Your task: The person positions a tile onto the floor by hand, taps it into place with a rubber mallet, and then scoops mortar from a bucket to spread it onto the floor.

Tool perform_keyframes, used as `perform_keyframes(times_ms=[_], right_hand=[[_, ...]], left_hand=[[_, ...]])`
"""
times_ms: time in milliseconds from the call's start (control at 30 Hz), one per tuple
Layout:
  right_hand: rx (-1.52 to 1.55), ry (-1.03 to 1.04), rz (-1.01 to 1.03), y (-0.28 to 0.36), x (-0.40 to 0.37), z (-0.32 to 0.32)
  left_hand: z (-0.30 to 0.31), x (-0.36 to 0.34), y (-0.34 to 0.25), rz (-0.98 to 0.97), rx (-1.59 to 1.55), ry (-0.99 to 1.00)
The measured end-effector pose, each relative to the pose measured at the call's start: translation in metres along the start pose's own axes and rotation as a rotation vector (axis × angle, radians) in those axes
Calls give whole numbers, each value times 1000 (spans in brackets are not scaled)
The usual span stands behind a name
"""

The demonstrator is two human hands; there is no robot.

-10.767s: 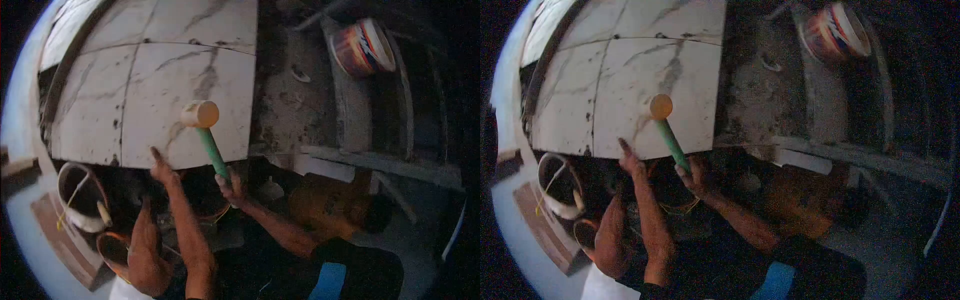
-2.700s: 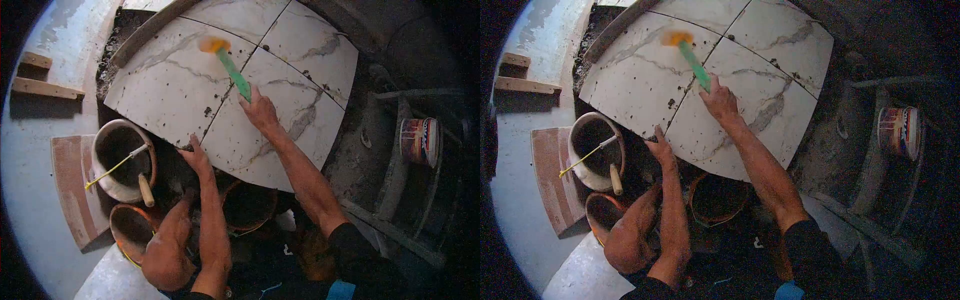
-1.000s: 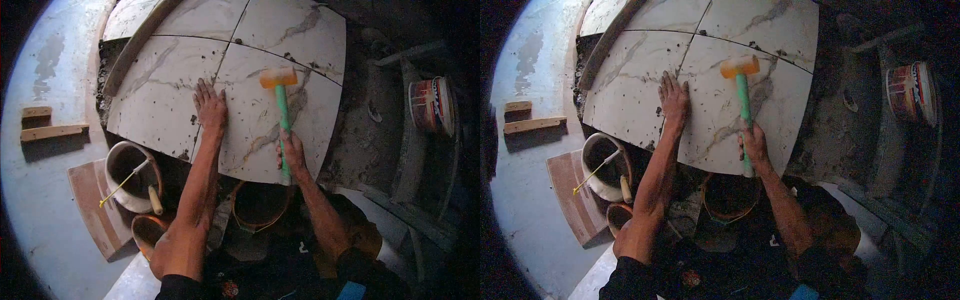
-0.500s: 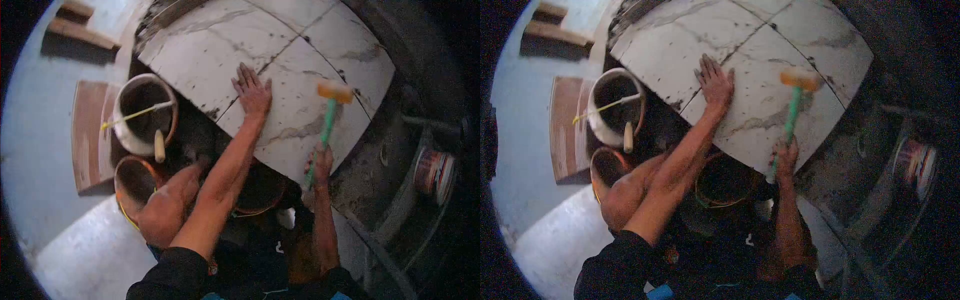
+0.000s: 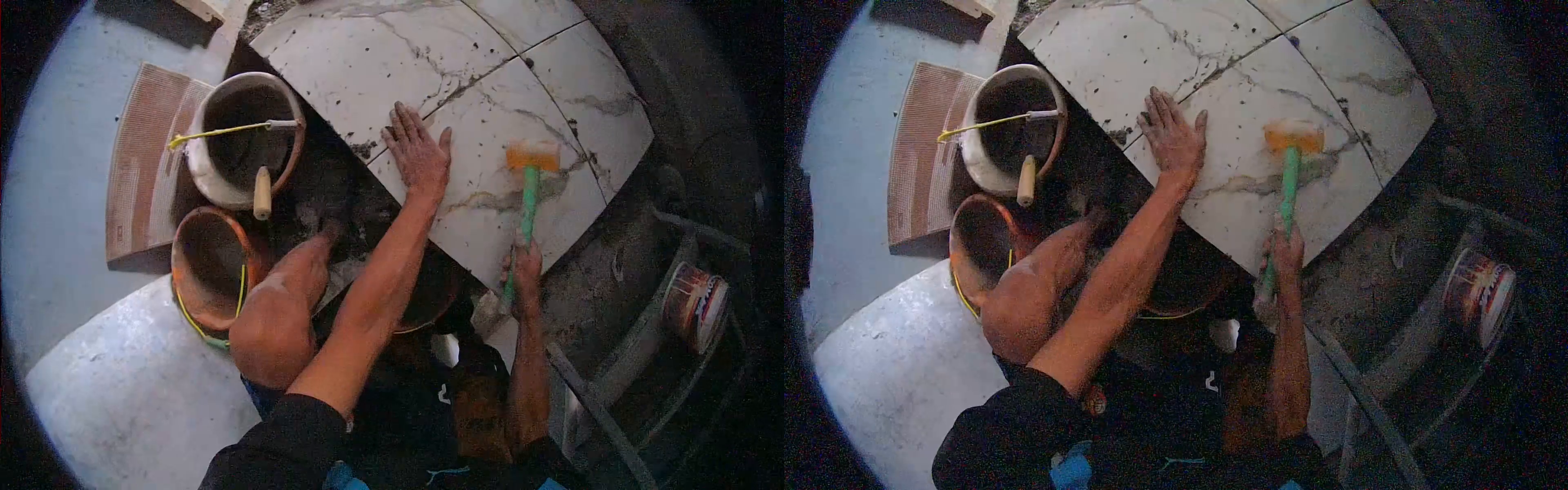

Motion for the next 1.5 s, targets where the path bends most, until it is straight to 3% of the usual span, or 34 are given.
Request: perform_keyframes(times_ms=[67,167,300,367,500,700,767,900,967,1033,1067,1100,1133,1200,1233,1267,1333,1400,1500], right_hand=[[-241,-100,-114,27,-15,-17],[-116,-61,18,43,-23,-31],[-183,-52,78,18,-1,-30],[-502,41,31,7,12,-37],[-345,17,93,29,-4,-47],[-580,-2,169,23,11,-46],[-453,-60,78,18,3,-41],[-572,-23,114,5,8,-21],[-447,-22,84,12,-1,-21],[-466,-62,95,-2,-7,-10],[-490,-86,81,-17,-15,-1],[-495,-30,199,-21,-23,-1],[-503,1,313,-23,-31,1],[-450,-52,222,-48,-43,7],[-489,-66,162,-50,-48,5],[-524,-56,109,-44,-49,0],[-452,-84,53,-23,-55,-8],[-379,-81,2,-20,-51,-12],[-376,-75,81,-13,-40,-18]], left_hand=[[4,0,-3,-30,-15,-36],[10,-23,16,36,42,39],[17,-38,28,22,17,44],[17,-38,27,16,101,36],[19,-41,26,15,97,45],[23,-35,23,15,117,22],[24,-38,23,21,101,20],[22,-42,23,7,76,76],[17,-39,28,3,40,83],[14,-42,46,-14,-134,-44],[-1,-47,72,12,-56,-68],[-15,-48,84,25,8,-92],[23,-43,81,228,-408,-159],[-34,-50,102,749,-1453,26],[-42,-53,110,877,-1455,27],[-59,-47,110,724,-1483,213],[-49,-44,99,715,-1556,227],[-45,-49,113,867,-1415,95],[-42,-47,112,776,-1423,123]])
Point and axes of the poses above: each hand's wrist, its own x-axis towards the middle knuckle, its own z-axis out of the back of the hand, y = z × x, the point moved 9 cm from there along x, towards the middle knuckle
